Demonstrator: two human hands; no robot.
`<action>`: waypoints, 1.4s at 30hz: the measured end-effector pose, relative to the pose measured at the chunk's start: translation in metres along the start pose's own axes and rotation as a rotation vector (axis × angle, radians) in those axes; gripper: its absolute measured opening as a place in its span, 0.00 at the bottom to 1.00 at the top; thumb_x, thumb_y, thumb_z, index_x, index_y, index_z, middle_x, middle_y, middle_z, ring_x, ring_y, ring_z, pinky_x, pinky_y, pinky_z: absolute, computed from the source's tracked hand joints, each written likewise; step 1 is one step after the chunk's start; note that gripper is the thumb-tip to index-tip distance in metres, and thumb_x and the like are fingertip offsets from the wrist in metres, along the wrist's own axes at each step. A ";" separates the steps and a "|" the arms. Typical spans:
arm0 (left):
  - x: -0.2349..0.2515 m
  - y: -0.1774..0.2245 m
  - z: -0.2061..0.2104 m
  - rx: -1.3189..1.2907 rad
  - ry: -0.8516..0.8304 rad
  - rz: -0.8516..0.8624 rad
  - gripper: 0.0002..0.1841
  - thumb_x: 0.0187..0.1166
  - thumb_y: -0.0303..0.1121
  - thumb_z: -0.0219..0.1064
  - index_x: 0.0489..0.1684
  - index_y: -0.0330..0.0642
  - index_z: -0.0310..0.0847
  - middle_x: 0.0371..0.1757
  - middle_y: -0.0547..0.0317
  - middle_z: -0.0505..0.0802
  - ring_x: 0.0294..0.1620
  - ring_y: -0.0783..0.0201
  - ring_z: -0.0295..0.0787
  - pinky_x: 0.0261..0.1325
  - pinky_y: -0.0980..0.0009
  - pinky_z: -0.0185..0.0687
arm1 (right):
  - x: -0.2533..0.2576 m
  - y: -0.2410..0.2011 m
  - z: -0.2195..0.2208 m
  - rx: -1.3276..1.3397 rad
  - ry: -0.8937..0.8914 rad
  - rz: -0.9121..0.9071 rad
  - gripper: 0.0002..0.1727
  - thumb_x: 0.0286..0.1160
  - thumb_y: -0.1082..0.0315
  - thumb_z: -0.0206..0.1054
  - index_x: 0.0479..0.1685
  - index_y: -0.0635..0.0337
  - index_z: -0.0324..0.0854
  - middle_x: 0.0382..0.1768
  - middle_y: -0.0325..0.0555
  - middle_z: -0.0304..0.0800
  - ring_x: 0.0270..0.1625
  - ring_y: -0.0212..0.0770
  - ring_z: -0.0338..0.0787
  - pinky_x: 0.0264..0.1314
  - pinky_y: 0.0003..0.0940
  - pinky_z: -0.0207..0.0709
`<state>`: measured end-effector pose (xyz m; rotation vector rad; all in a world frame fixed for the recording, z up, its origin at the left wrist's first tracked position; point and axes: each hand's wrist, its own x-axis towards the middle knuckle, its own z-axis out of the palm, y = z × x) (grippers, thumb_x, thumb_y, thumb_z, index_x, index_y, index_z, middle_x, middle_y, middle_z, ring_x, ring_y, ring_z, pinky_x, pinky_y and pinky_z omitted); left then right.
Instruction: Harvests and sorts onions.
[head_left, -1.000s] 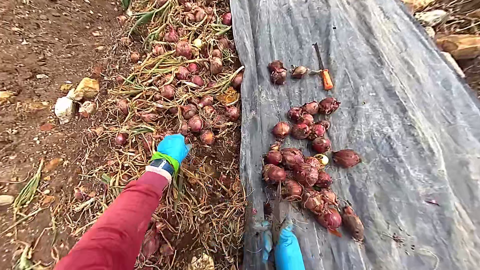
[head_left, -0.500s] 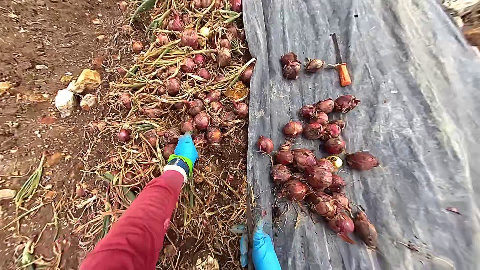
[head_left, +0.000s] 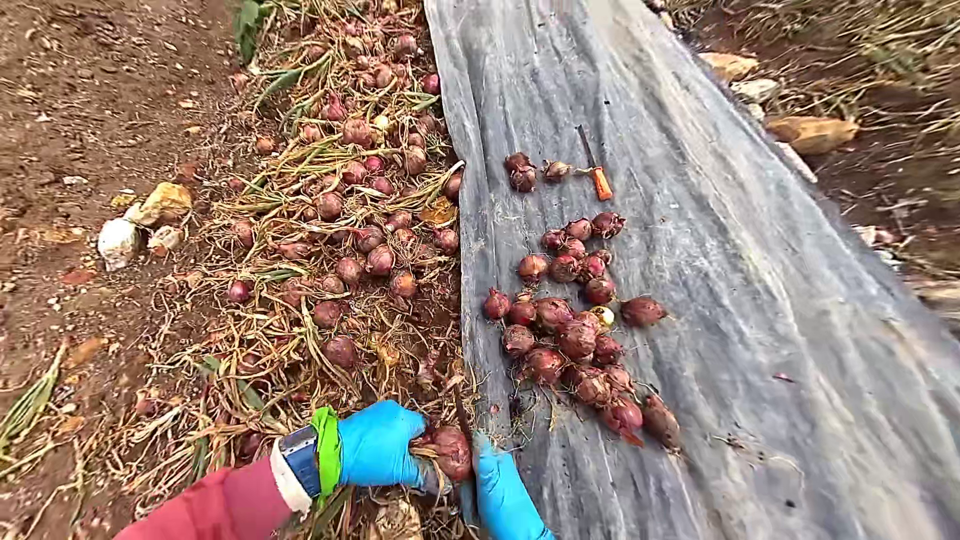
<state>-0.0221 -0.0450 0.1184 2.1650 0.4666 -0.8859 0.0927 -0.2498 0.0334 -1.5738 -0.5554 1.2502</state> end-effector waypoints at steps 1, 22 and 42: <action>-0.004 0.001 -0.003 0.051 0.031 -0.054 0.36 0.69 0.70 0.72 0.48 0.40 0.87 0.42 0.45 0.93 0.48 0.44 0.91 0.54 0.37 0.84 | -0.003 0.000 -0.006 -0.014 -0.060 0.056 0.52 0.71 0.15 0.34 0.23 0.54 0.82 0.11 0.42 0.78 0.10 0.40 0.77 0.14 0.39 0.76; 0.118 -0.163 -0.027 0.228 0.341 -0.511 0.27 0.68 0.44 0.77 0.69 0.49 0.84 0.68 0.49 0.90 0.62 0.43 0.91 0.57 0.34 0.87 | 0.019 0.029 -0.029 0.320 0.123 0.155 0.56 0.82 0.26 0.20 0.50 0.65 0.86 0.13 0.47 0.81 0.11 0.42 0.80 0.12 0.40 0.81; 0.002 -0.032 0.011 -0.078 0.419 -0.182 0.18 0.78 0.45 0.74 0.59 0.46 0.90 0.59 0.52 0.94 0.62 0.52 0.91 0.67 0.46 0.84 | 0.054 -0.002 0.024 0.251 -0.269 0.012 0.46 0.69 0.19 0.53 0.34 0.60 0.85 0.14 0.42 0.82 0.13 0.39 0.82 0.16 0.36 0.81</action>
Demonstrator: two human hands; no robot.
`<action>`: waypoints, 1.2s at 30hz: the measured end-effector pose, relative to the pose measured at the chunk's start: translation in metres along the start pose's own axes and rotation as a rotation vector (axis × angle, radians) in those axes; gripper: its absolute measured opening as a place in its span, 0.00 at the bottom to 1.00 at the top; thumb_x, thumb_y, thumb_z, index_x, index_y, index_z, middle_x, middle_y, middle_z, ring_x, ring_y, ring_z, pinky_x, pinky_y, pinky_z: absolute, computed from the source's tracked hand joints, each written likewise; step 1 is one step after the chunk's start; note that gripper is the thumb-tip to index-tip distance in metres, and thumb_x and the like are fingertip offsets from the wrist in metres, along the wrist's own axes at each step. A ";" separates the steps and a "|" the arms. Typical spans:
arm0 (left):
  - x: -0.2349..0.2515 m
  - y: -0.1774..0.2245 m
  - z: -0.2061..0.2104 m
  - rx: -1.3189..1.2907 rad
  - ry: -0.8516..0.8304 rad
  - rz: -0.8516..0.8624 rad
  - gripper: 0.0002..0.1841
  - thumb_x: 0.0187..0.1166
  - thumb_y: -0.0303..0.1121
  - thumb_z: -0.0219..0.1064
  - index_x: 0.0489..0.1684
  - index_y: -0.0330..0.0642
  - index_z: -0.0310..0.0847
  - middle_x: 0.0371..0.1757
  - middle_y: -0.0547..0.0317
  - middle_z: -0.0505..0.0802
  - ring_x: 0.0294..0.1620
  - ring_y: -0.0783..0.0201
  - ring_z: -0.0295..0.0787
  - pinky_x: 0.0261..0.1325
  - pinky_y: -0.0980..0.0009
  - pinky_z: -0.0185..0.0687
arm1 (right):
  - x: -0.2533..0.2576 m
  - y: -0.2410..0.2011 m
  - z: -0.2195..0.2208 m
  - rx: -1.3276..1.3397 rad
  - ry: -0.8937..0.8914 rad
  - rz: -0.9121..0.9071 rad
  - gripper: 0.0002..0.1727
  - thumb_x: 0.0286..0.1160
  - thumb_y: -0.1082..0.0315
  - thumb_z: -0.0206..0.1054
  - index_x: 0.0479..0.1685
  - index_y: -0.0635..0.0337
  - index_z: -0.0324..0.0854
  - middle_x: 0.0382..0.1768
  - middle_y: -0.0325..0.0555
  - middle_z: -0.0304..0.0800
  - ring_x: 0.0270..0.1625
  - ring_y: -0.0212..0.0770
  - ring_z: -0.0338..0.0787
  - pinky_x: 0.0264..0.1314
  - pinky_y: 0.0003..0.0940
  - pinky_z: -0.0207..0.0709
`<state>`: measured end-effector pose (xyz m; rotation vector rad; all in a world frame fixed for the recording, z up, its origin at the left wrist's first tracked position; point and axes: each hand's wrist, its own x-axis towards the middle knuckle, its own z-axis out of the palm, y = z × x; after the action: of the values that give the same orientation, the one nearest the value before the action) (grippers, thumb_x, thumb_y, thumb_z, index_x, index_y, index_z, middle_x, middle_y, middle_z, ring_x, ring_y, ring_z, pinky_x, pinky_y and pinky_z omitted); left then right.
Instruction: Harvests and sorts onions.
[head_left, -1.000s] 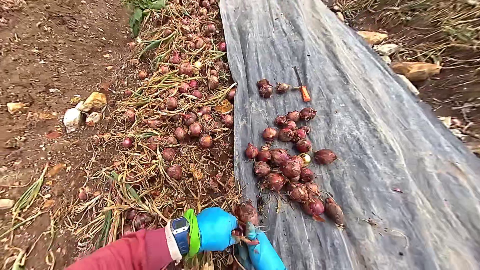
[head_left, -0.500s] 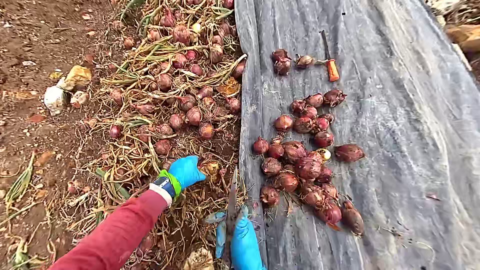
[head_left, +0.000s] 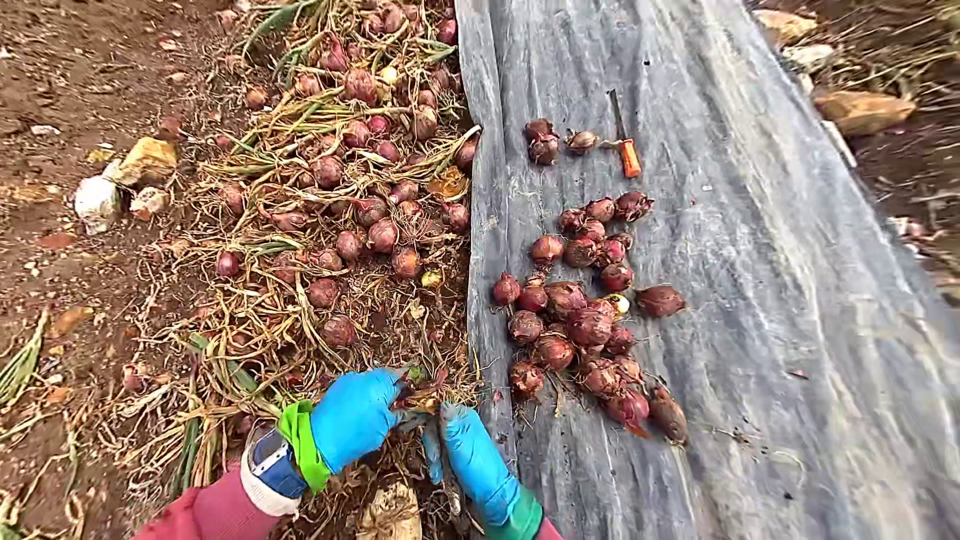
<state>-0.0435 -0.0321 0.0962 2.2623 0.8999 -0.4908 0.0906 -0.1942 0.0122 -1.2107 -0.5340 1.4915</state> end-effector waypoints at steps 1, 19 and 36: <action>-0.008 0.009 0.001 0.122 0.009 0.069 0.18 0.80 0.43 0.71 0.64 0.47 0.89 0.62 0.51 0.94 0.62 0.49 0.92 0.65 0.43 0.85 | -0.008 -0.006 0.001 -0.044 0.025 -0.005 0.44 0.68 0.19 0.56 0.27 0.58 0.82 0.14 0.41 0.82 0.13 0.39 0.82 0.16 0.36 0.81; -0.015 0.060 0.023 -0.037 0.263 0.096 0.15 0.71 0.46 0.68 0.42 0.46 0.92 0.41 0.55 0.96 0.48 0.54 0.94 0.53 0.45 0.87 | -0.088 -0.014 -0.010 0.192 0.080 -0.127 0.50 0.76 0.19 0.35 0.37 0.59 0.81 0.13 0.43 0.78 0.09 0.40 0.77 0.11 0.37 0.78; 0.030 -0.112 -0.116 0.222 0.515 -0.518 0.18 0.82 0.45 0.70 0.41 0.35 0.85 0.38 0.31 0.91 0.45 0.27 0.89 0.45 0.23 0.77 | -0.075 -0.002 -0.099 0.142 0.569 -0.084 0.48 0.88 0.32 0.24 0.41 0.65 0.82 0.13 0.46 0.81 0.11 0.44 0.82 0.12 0.41 0.81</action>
<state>-0.0906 0.1236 0.1162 2.3888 1.7925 -0.2275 0.1712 -0.2890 0.0064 -1.4039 -0.0917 1.0275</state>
